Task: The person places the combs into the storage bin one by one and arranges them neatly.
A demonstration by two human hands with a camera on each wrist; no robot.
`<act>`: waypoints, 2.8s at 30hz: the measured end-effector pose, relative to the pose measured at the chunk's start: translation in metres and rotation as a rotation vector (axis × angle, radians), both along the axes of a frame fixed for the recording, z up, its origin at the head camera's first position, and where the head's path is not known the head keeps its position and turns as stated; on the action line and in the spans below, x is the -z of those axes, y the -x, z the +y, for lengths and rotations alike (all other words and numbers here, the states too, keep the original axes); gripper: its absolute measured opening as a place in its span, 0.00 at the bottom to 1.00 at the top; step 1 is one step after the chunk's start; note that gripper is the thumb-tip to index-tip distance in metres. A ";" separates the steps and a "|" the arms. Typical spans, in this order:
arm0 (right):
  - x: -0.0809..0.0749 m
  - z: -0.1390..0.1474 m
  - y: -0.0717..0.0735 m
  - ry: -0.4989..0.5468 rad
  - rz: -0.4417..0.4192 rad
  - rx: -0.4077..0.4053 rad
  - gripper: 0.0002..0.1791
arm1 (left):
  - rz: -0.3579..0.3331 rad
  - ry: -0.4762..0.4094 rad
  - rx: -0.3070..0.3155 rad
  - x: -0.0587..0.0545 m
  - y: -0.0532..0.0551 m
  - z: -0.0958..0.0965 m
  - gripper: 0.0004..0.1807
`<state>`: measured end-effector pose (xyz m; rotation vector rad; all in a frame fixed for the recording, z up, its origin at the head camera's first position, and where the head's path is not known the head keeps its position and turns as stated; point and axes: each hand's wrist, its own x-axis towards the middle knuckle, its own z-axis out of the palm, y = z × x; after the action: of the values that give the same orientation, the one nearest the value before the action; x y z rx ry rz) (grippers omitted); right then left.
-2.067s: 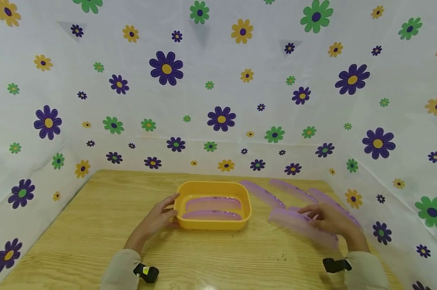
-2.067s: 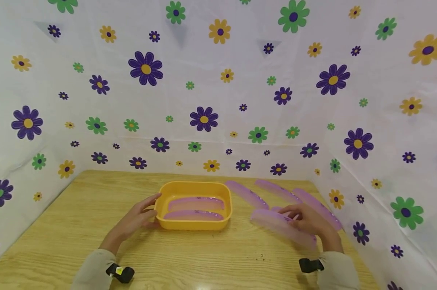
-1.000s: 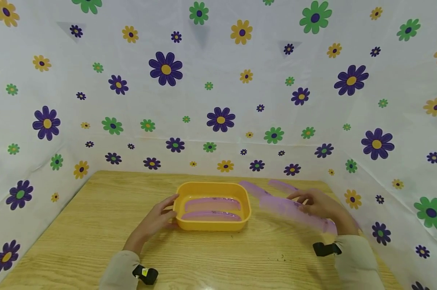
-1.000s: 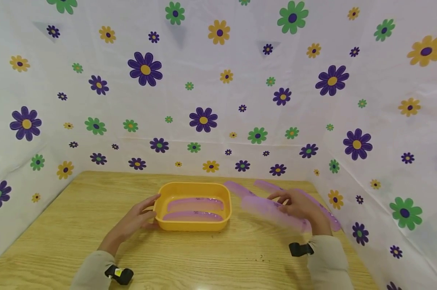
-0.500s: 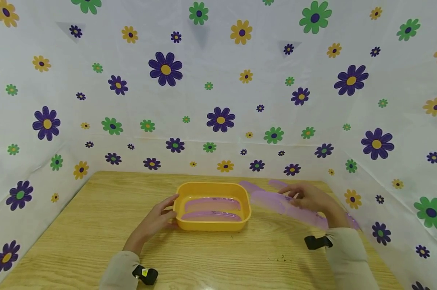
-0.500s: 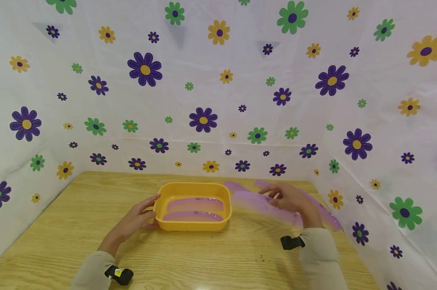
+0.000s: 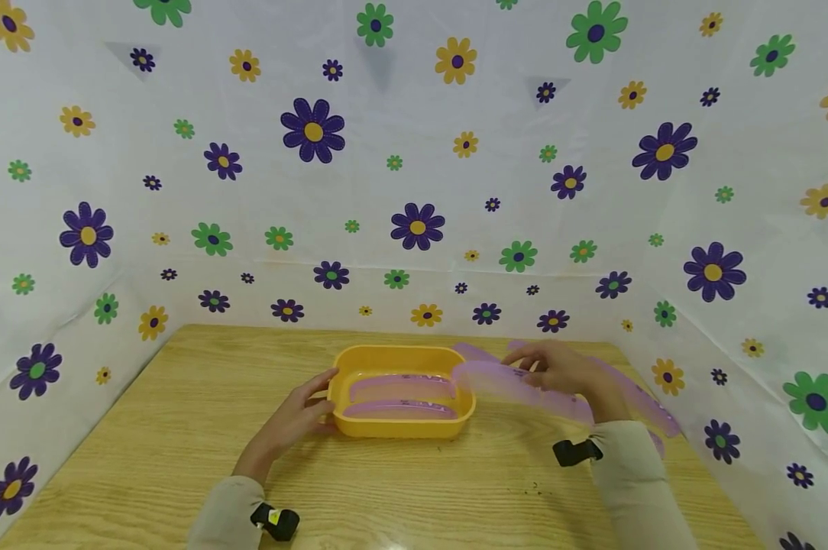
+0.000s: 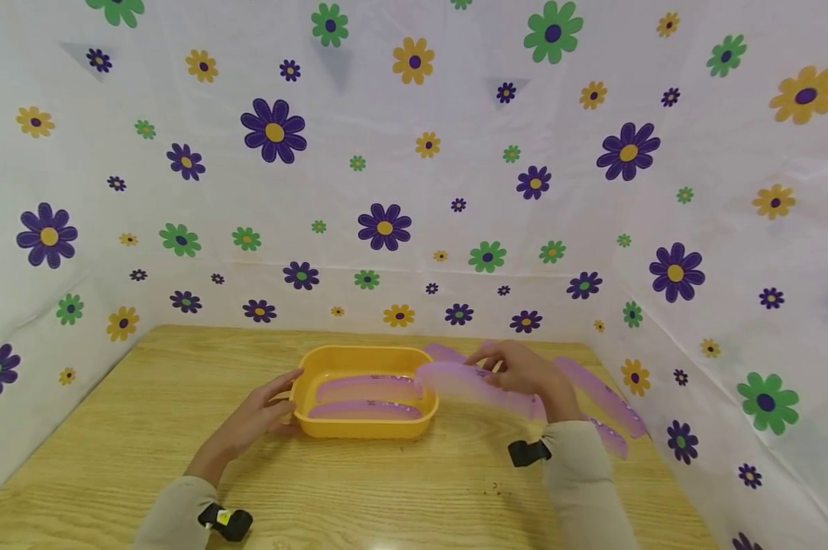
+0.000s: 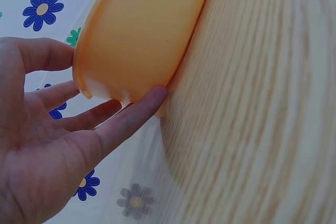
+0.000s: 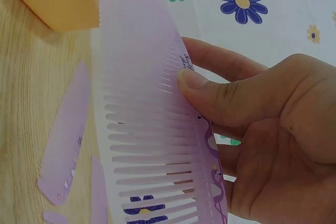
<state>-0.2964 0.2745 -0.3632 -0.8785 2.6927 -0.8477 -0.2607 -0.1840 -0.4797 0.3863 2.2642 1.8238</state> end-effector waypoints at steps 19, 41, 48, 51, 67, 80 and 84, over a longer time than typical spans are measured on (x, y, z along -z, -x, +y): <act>0.003 -0.031 0.007 -0.029 0.027 -0.017 0.20 | -0.004 -0.015 0.007 0.000 0.000 0.000 0.36; 0.005 -0.071 0.012 0.001 -0.071 -0.014 0.19 | 0.012 -0.005 0.007 0.003 -0.001 -0.001 0.36; 0.004 -0.079 0.013 0.001 -0.051 -0.049 0.19 | 0.006 -0.012 0.009 0.000 -0.001 0.000 0.36; 0.005 -0.082 0.014 -0.003 -0.040 -0.059 0.19 | 0.004 -0.009 0.006 -0.001 -0.002 0.000 0.36; 0.004 -0.100 0.018 -0.001 -0.088 -0.048 0.20 | -0.003 -0.011 0.000 -0.001 0.000 0.002 0.35; 0.009 -0.117 0.021 -0.032 -0.097 -0.052 0.20 | 0.000 -0.011 -0.013 0.000 -0.002 0.002 0.35; 0.011 -0.122 0.021 -0.038 -0.105 -0.048 0.20 | -0.003 -0.014 -0.014 0.001 -0.001 0.001 0.35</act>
<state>-0.3172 0.1525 -0.3746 -0.8615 2.5787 -0.8064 -0.2596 -0.1829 -0.4809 0.3706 2.2596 1.8462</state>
